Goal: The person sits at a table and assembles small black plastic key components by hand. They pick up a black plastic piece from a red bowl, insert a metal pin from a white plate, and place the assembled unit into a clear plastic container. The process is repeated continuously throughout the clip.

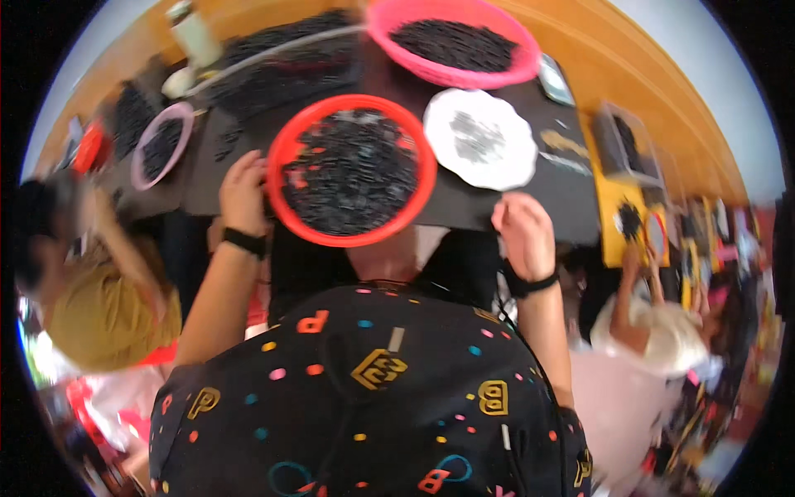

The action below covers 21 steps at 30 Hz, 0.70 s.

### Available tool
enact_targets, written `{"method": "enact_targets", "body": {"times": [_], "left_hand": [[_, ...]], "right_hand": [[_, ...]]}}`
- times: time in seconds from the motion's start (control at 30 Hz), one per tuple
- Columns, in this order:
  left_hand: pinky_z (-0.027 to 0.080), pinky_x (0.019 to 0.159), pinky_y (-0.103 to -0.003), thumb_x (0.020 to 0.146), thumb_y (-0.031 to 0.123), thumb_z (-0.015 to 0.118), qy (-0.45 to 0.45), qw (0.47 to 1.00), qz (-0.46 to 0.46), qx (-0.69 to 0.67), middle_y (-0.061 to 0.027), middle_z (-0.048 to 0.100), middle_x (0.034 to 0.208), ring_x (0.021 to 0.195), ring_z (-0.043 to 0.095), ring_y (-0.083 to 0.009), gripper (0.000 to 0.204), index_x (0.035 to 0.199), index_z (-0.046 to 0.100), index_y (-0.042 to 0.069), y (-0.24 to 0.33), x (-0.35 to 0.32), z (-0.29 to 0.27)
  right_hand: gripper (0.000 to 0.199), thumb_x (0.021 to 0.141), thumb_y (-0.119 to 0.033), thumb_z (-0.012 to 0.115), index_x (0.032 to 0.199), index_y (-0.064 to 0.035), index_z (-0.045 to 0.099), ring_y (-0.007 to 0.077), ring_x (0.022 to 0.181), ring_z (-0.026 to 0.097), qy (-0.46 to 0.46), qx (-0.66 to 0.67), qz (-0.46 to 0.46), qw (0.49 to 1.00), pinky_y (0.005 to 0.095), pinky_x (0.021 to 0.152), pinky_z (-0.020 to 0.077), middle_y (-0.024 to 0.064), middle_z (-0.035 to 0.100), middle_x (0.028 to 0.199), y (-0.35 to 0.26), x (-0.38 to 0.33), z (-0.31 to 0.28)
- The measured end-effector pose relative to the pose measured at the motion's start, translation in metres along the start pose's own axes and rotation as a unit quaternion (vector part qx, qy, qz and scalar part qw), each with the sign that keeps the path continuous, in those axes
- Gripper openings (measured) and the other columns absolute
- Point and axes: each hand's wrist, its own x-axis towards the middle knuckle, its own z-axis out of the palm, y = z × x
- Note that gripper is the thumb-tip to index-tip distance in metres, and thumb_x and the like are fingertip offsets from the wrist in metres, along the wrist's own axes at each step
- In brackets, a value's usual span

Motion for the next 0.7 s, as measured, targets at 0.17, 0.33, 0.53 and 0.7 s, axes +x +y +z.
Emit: {"method": "enact_targets", "body": {"times": [0.17, 0.33, 0.53, 0.7], "left_hand": [[0.043, 0.096, -0.034, 0.088, 0.004, 0.047, -0.064, 0.989, -0.035, -0.127, -0.019, 0.052, 0.116, 0.108, 0.054, -0.0259, 0.039, 0.124, 0.041, -0.01, -0.013, 0.021, -0.042], [0.037, 0.104, -0.037, 0.089, 0.004, 0.045, -0.133, 0.965, -0.05, -0.219, -0.0228, 0.048, 0.121, 0.116, 0.049, -0.0301, 0.039, 0.124, 0.038, -0.013, -0.011, 0.018, -0.045], [0.035, 0.105, -0.039, 0.088, 0.005, 0.047, -0.151, 0.952, -0.05, -0.262, -0.0197, 0.05, 0.121, 0.118, 0.048, -0.0306, 0.037, 0.121, 0.043, -0.01, -0.017, 0.012, -0.05], [0.037, 0.102, -0.035, 0.09, 0.007, 0.046, -0.073, 0.979, -0.04, -0.184, -0.0156, 0.051, 0.121, 0.118, 0.048, -0.0254, 0.035, 0.124, 0.045, -0.005, 0.005, -0.002, -0.053]], "right_hand": [[0.016, 0.086, -0.007, 0.056, 0.099, 0.0009, 0.059, 0.0174, 0.072, 0.055, 0.004, 0.295, -0.022, 0.955, 0.0274, 0.067, 0.0459, 0.0076, 0.06, 0.079, -0.014, 0.001, -0.008], [0.014, 0.085, -0.008, 0.055, 0.096, 0.0008, 0.058, 0.0167, 0.069, 0.054, 0.018, 0.281, -0.024, 0.959, 0.0267, 0.065, 0.0448, 0.007, 0.059, 0.078, -0.021, -0.002, 0.036], [0.015, 0.085, -0.009, 0.056, 0.096, 0.0008, 0.058, 0.0164, 0.067, 0.053, -0.051, 0.26, 0.015, 0.964, 0.0267, 0.063, 0.0431, 0.0071, 0.059, 0.074, -0.029, 0.015, 0.102], [0.016, 0.087, -0.009, 0.053, 0.098, 0.0016, 0.057, 0.0137, 0.065, 0.043, -0.141, 0.242, 0.02, 0.96, 0.0257, 0.06, 0.0366, 0.0048, 0.051, 0.075, -0.036, 0.024, 0.152]]}}
